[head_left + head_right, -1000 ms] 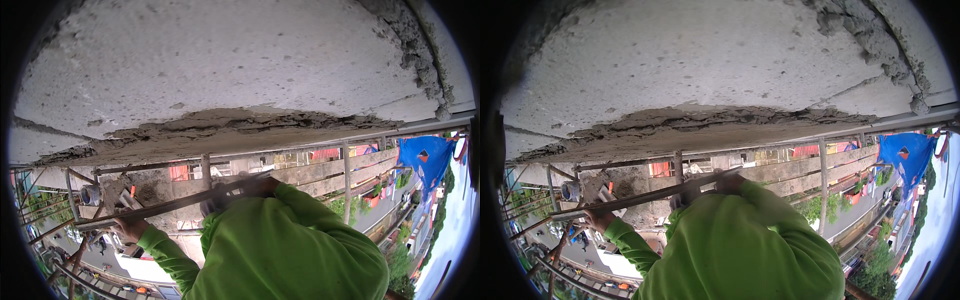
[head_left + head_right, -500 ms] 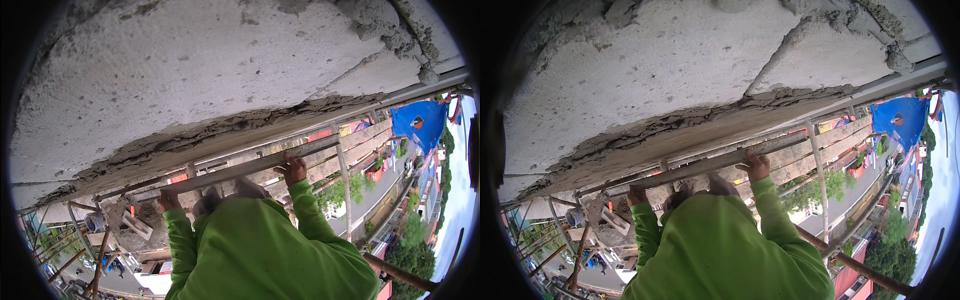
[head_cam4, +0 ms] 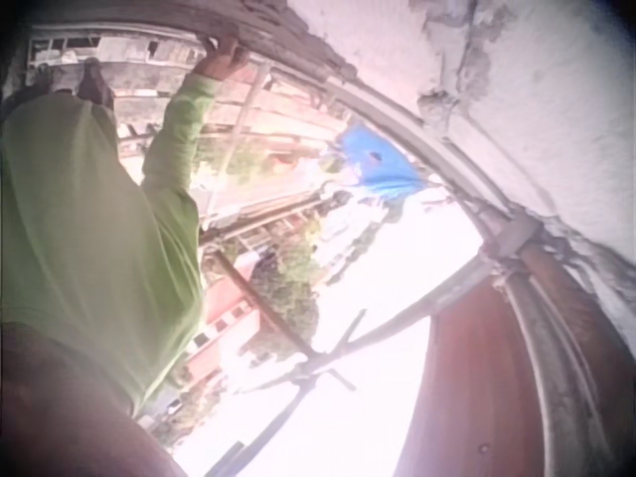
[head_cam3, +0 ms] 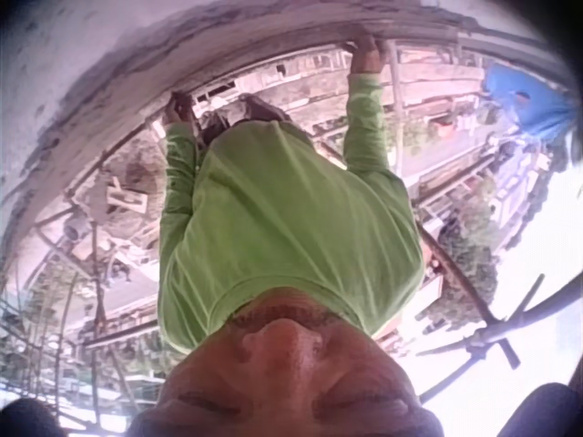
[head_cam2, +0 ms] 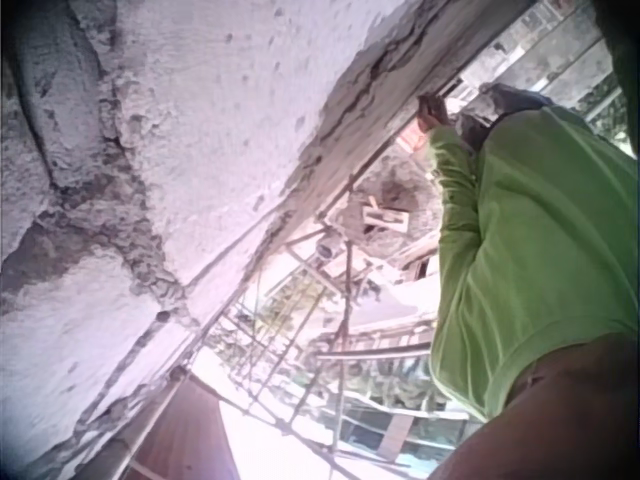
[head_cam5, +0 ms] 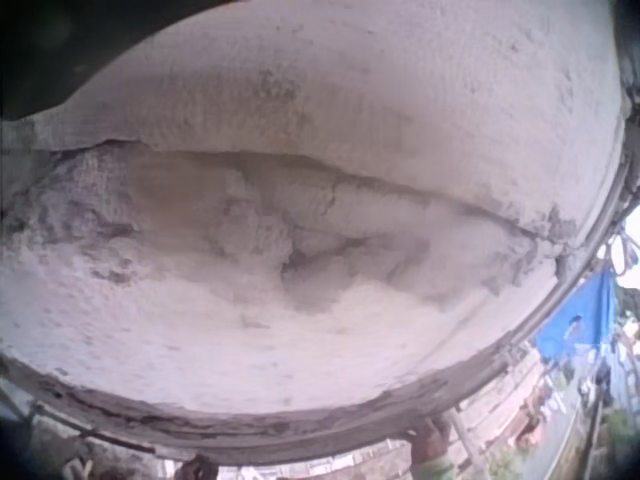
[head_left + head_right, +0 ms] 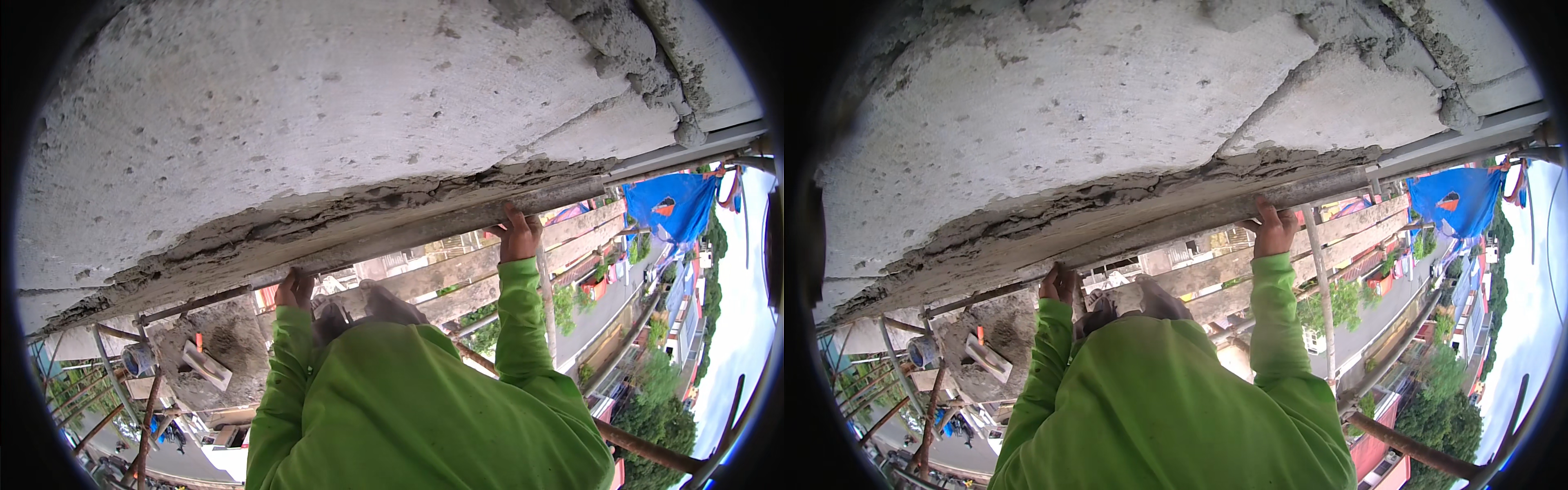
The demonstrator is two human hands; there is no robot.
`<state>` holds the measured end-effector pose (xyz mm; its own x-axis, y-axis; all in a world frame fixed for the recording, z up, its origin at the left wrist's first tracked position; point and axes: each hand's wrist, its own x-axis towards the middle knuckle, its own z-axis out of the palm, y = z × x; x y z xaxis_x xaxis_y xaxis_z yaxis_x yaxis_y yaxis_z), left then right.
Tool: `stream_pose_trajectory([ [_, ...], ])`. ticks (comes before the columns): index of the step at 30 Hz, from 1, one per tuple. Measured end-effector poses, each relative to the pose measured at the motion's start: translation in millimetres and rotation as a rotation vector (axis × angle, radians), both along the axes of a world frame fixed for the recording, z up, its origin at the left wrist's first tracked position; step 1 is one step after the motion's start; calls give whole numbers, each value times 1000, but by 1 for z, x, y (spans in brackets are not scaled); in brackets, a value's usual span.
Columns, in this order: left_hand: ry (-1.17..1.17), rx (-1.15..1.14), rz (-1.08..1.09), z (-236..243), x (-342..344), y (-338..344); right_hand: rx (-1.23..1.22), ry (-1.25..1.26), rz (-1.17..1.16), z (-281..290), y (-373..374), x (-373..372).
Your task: The person applies and smooths wet cement onto a concrete wall using a long metal straightedge. They repeatedly scrape the tool against the surface to level the material and remove excess, working on a section of the wall from a high vantage point on scaffolding.
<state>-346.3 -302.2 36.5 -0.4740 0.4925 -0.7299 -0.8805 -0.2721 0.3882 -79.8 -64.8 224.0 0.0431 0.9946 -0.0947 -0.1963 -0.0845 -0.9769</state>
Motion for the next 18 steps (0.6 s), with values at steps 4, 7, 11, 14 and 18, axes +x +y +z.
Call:
stream_pose_trajectory([
  [4, -43, -8, -7, -9, -5, 1, 21, -4, -18, -5, 1, -1],
  [7, 6, 49, -3, -13, -4, -1, -4, 26, -35, -10, 1, 3],
  [11, -60, -22, 7, -7, -7, 0, 0, 12, -19, -11, 1, 3],
  [14, 49, -54, -50, -12, -5, -2, 4, -6, -37, -9, -1, -2],
  [18, -59, -72, 33, -9, -7, -6, -116, 6, -2, -23, -8, 0],
])
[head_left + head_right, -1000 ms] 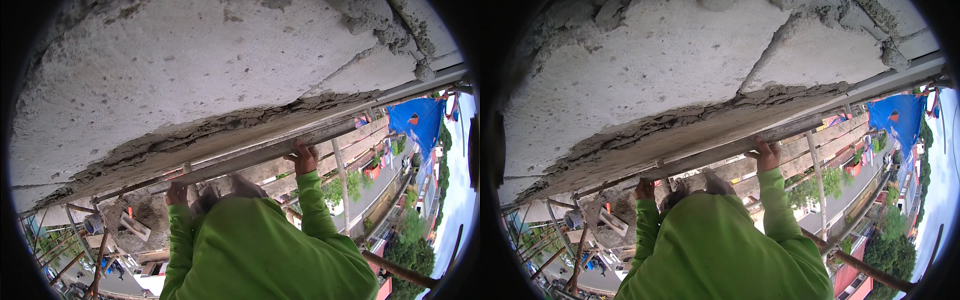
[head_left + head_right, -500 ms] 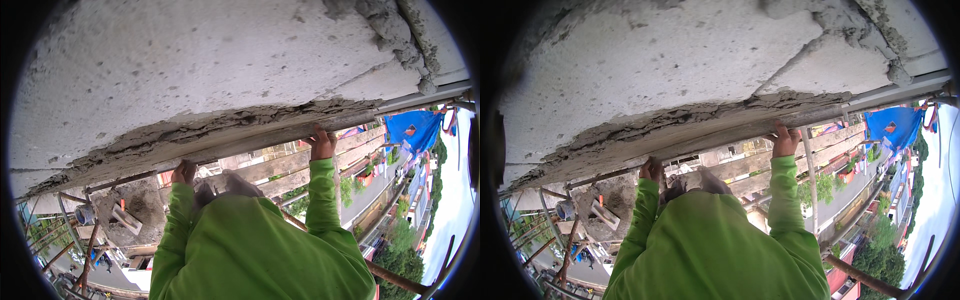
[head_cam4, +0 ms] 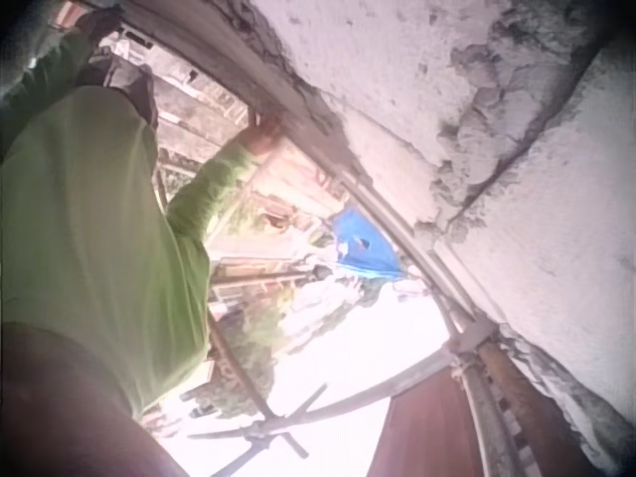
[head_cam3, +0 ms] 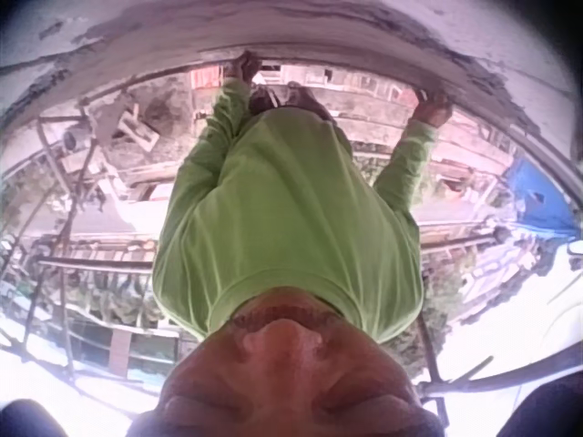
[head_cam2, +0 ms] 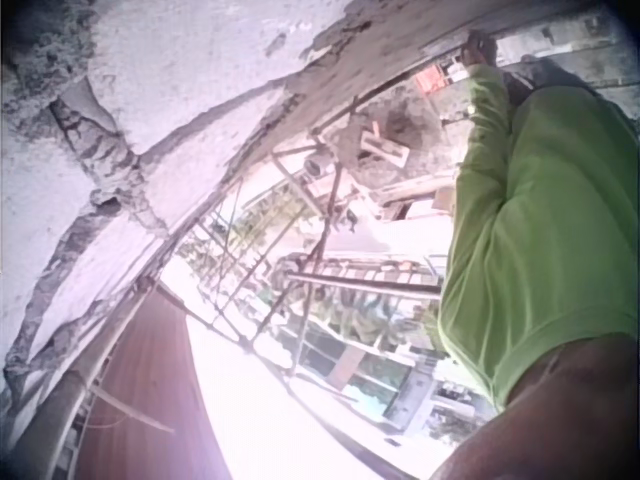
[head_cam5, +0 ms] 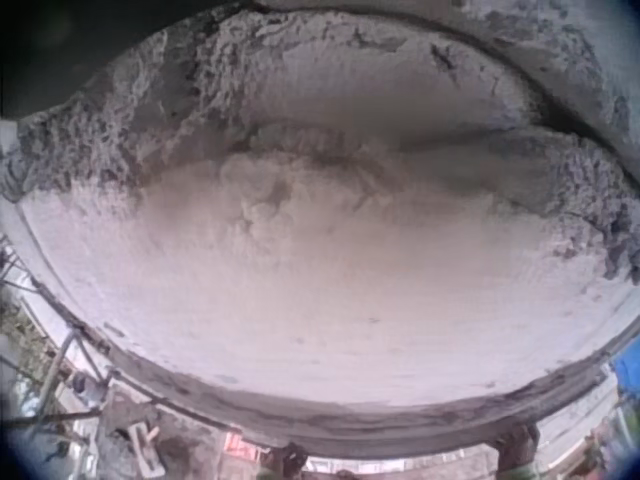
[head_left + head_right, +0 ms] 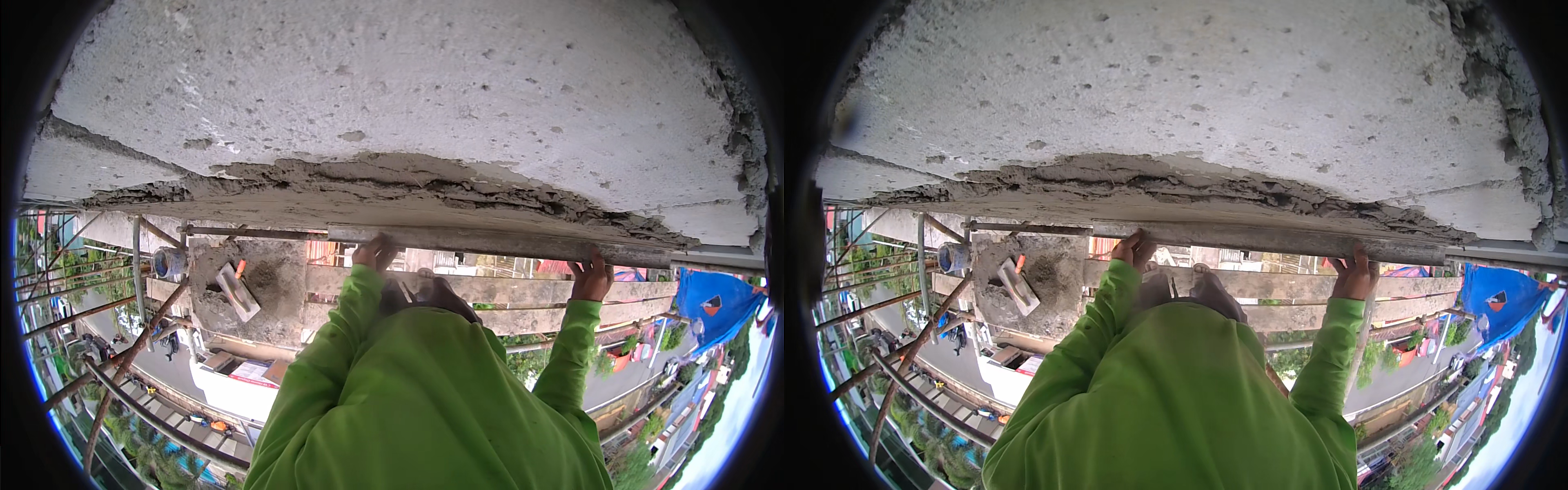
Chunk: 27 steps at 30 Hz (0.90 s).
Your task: The person applies and smooths wet cement onto a concrete wall using a long metal straightedge. They repeatedly scrape the tool against the surface to level the material and remove excess, working on a section of the wall from a high vantage point on scaffolding.
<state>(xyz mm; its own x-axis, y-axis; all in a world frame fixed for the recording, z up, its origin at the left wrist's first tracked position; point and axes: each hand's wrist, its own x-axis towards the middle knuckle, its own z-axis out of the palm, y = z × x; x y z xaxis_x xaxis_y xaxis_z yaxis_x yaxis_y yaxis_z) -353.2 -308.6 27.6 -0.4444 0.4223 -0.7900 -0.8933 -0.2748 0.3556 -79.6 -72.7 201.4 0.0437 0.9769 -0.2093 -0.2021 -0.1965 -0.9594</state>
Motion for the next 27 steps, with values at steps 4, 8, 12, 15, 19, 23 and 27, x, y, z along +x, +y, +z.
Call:
stream_pose_trajectory([
  [4, 159, -33, 106, -33, -20, -39, -363, 158, 70, -98, -11, 23],
  [8, 401, -317, 170, -10, -49, -82, -304, -118, 452, -194, -48, 14],
  [12, 648, -358, 219, 12, -69, -123, -419, -46, 595, -252, -80, -23],
  [15, 677, -420, 255, 39, -79, -141, -929, 417, 252, -264, -103, -56],
  [19, 842, -416, 213, 86, -75, -141, -1024, 383, 287, -261, -117, -68],
  [23, 1067, -405, 89, 127, -51, -114, -1120, 417, 403, -291, -121, -66],
  [27, 1332, -445, 2, 135, -18, -76, -1228, 325, 492, -254, -123, -82],
])
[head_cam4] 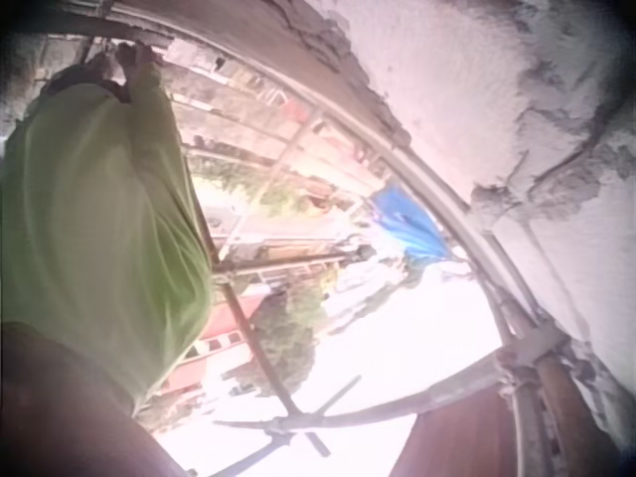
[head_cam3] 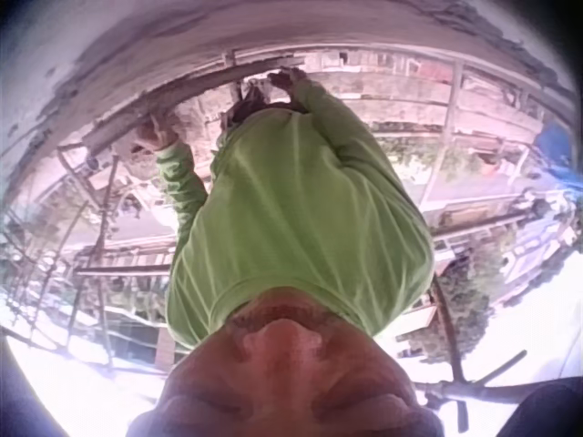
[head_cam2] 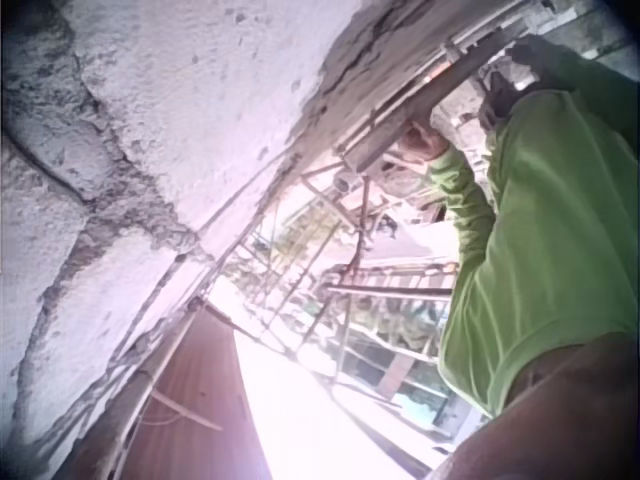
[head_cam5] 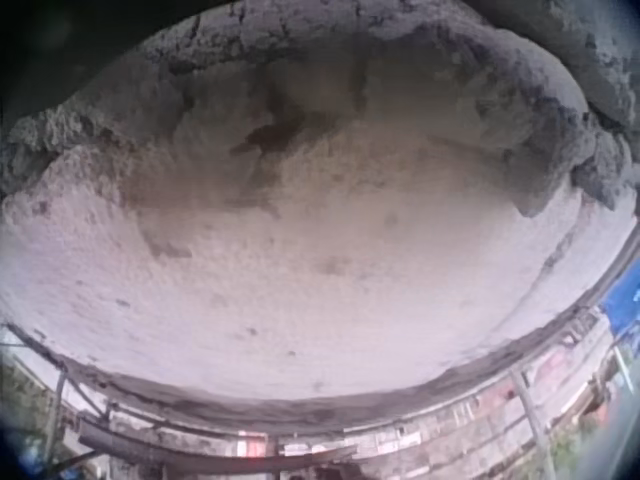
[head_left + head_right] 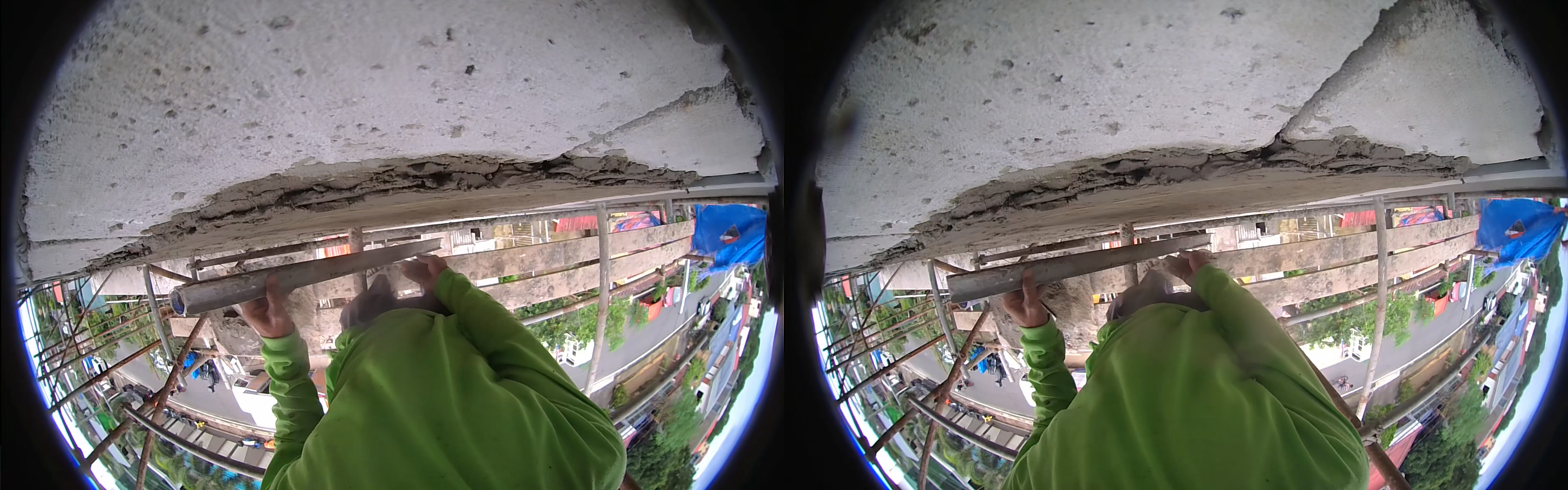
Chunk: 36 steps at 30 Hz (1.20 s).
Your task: The person applies and smooths wet cement onto a concrete wall using a long metal straightedge. They repeatedly scrape the tool against the surface to level the material and remove excess, working on a section of the wall from a high vantage point on scaffolding.
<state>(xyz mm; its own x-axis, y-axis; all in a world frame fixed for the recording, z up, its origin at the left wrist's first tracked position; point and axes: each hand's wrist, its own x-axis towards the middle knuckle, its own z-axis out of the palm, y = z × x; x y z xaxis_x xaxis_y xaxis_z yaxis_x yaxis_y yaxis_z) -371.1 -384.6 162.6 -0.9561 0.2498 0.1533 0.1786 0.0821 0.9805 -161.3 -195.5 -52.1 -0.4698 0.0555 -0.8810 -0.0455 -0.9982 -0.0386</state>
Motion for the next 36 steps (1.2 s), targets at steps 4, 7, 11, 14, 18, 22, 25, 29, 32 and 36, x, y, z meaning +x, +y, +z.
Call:
stream_pose_trajectory([
  [4, 104, -29, -92, -5, 20, 35, 22, 98, 126, 8, -9, -8],
  [7, 61, -44, -96, -11, 32, 59, -7, 127, 170, -17, -18, -8],
  [11, 215, -232, -142, -51, 29, 61, -25, 317, 210, -23, -16, -16],
  [14, 148, -264, -155, -50, 36, 72, -211, 354, 28, -44, -13, -20],
  [18, 177, -225, -194, -32, 42, 95, -28, 158, -171, -13, -3, -48],
  [22, 329, -290, -222, -32, 43, 106, -111, 96, -343, -29, 7, -71],
  [25, 293, -390, -274, -26, 42, 112, -176, 157, -488, -34, 1, -84],
  [29, 644, -493, -342, -9, 49, 126, -229, 218, -591, -43, -4, -97],
  [32, 671, -699, -486, -16, 46, 124, -177, 236, -525, -54, -3, -100],
  [36, 724, -709, -493, -20, 49, 125, 19, 125, -52, -11, -2, -84],
])
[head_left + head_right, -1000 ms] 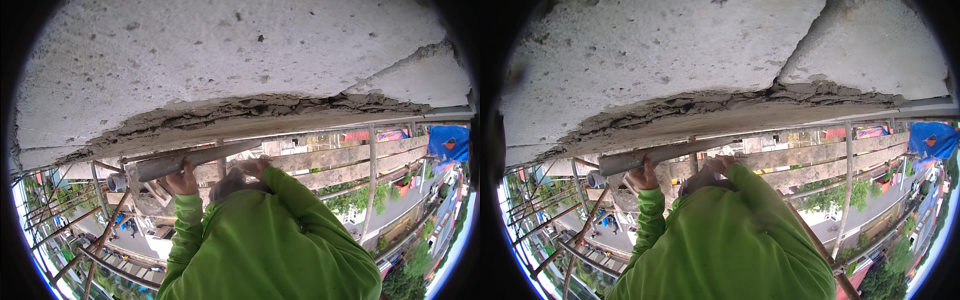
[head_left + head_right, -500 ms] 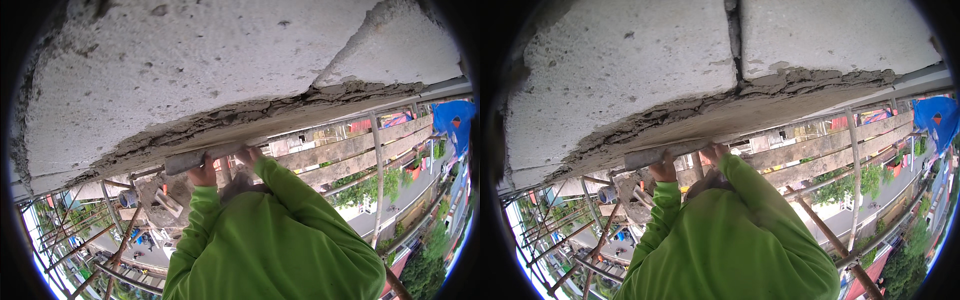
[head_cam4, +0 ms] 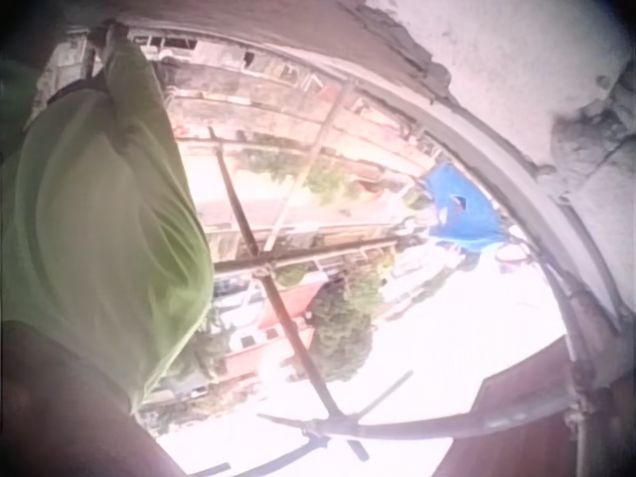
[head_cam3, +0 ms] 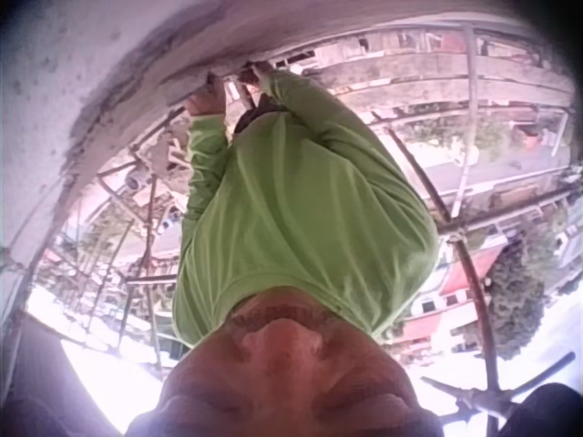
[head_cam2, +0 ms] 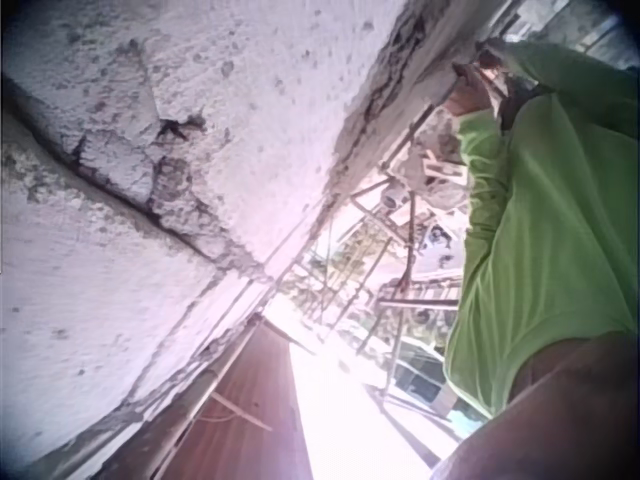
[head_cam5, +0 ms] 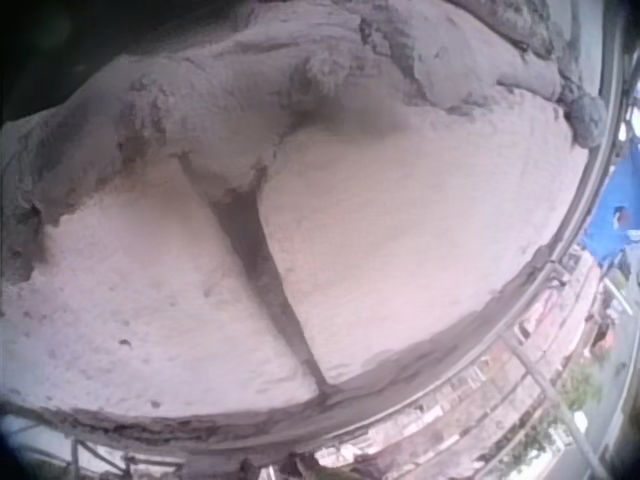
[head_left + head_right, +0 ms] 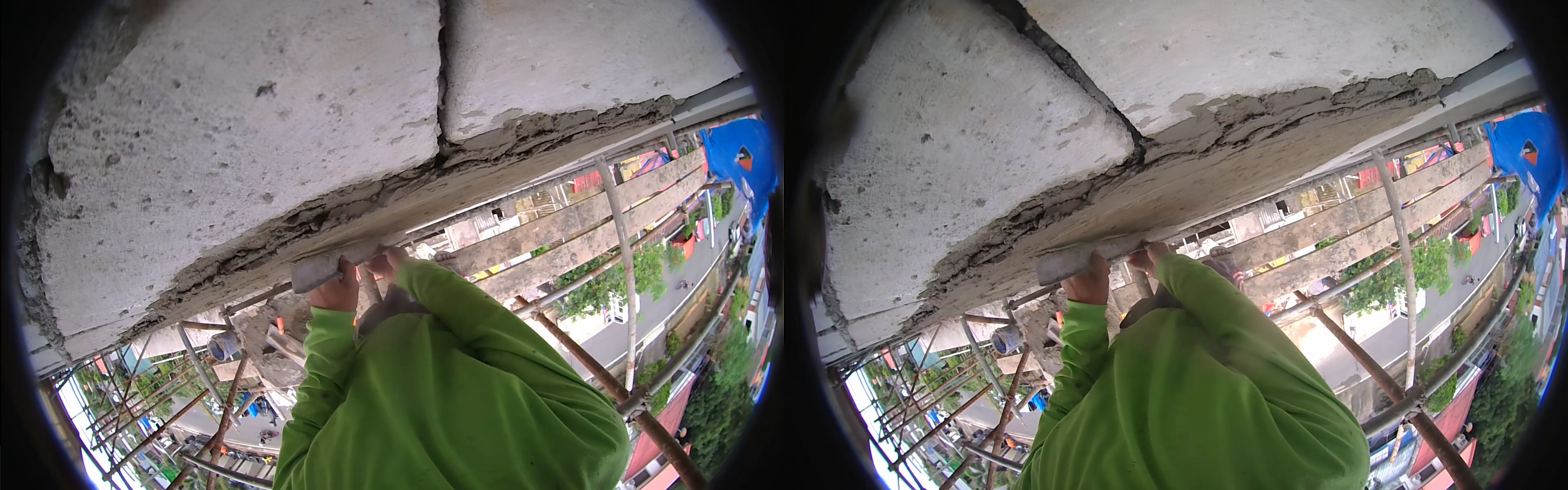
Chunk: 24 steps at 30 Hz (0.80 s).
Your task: The person applies and smooths wet cement onto a concrete wall using a long metal straightedge. They repeatedly scrape the tool against the surface to level the material and remove excess, working on a section of the wall from a high vantage point on scaffolding.
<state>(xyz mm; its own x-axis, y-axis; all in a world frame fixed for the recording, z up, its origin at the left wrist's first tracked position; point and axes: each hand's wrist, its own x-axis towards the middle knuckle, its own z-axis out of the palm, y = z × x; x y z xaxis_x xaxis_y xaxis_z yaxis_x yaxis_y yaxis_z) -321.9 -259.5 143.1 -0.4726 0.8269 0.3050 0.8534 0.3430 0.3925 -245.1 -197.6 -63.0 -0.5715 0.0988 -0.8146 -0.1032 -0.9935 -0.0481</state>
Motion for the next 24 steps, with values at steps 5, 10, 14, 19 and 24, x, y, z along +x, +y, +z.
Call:
stream_pose_trajectory([
  [5, 87, 39, -78, 22, 3, 6, 361, 73, 632, 8, -9, 25],
  [10, 85, -26, 8, -6, -2, -1, 576, 19, 894, -30, -4, 59],
  [14, 99, 4, -6, -14, -3, -3, 465, -34, 863, -26, 4, 84],
  [19, 107, 43, -45, -17, -5, 0, 402, -51, 822, -30, 5, 94],
  [24, 107, 30, 12, -22, -5, -4, 372, -52, 798, -29, 4, 93],
])
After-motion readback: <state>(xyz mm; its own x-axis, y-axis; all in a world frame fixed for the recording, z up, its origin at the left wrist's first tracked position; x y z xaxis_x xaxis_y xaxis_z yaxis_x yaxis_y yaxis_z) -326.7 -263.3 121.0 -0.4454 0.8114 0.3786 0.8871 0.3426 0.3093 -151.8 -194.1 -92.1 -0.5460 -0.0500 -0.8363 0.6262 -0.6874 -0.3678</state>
